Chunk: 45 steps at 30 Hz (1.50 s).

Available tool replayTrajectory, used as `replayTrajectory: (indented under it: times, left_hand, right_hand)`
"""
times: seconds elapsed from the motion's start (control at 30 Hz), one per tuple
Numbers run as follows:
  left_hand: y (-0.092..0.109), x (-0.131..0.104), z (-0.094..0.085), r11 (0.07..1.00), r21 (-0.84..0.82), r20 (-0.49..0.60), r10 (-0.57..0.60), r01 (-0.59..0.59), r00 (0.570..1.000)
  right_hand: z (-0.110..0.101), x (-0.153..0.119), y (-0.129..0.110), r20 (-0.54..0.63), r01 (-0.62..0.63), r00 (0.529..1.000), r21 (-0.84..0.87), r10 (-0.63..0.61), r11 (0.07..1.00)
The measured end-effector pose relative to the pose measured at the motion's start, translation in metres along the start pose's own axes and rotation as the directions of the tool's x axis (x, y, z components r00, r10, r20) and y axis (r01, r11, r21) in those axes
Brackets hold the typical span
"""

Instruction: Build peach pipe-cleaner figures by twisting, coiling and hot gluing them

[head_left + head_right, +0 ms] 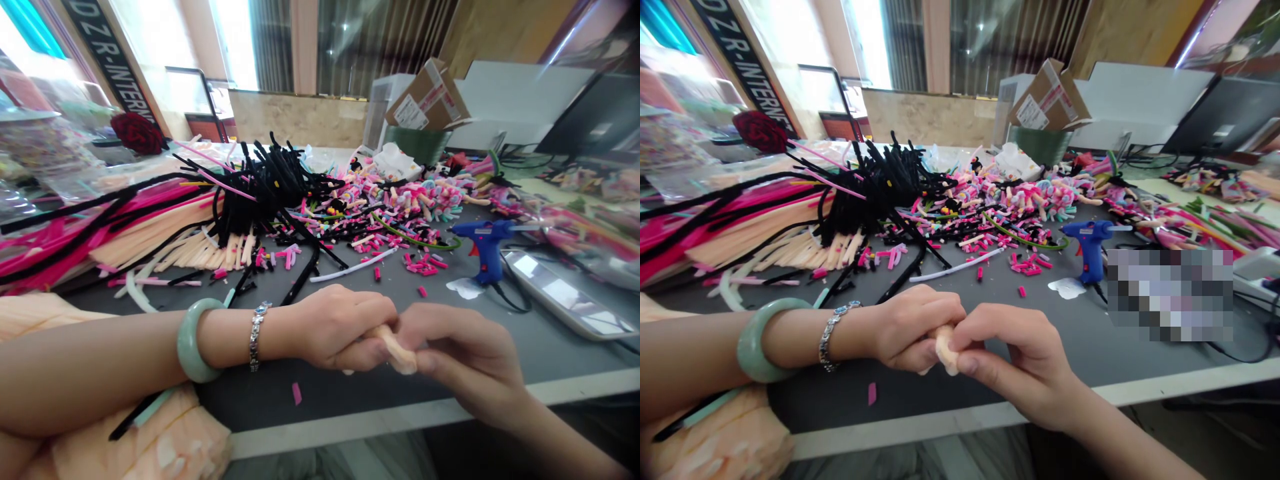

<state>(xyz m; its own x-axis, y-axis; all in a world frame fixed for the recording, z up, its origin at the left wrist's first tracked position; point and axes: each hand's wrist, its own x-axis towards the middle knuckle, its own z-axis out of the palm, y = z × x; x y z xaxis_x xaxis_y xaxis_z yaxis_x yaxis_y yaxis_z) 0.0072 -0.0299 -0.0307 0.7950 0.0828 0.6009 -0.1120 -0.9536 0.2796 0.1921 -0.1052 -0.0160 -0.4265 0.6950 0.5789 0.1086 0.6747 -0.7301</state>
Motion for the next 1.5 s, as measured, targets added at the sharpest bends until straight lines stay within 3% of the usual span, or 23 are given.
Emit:
replayTrajectory:
  times: [0.47, 0.73, 1.07, 1.3, 1.5]
  left_hand:
    - [0.001, -0.001, 0.0, 0.998, 0.039, -0.01, -0.041, 0.041, 0.999]
    - [0.002, -0.002, 0.0, 0.989, 0.104, -0.01, -0.105, 0.106, 0.994]
    - [0.0, -0.003, 0.001, 0.976, 0.214, 0.041, -0.052, 0.042, 0.998]
    - [0.0, -0.003, 0.001, 0.981, 0.188, 0.054, -0.069, 0.058, 0.996]
    - [0.001, -0.002, 0.001, 0.984, 0.172, 0.05, -0.06, 0.05, 0.997]
  right_hand:
    - [0.004, -0.001, -0.001, -0.104, 0.132, 0.978, -0.356, -0.18, 0.925]
    - [0.007, 0.001, 0.003, -0.182, 0.107, 0.962, -0.44, -0.206, 0.892]
    - [0.006, 0.0, 0.003, -0.187, 0.039, 0.972, -0.46, -0.14, 0.887]
    - [0.009, 0.0, 0.004, -0.181, 0.112, 0.959, -0.461, -0.216, 0.88]
    - [0.01, 0.001, -0.001, -0.169, 0.132, 0.945, -0.585, -0.279, 0.801]
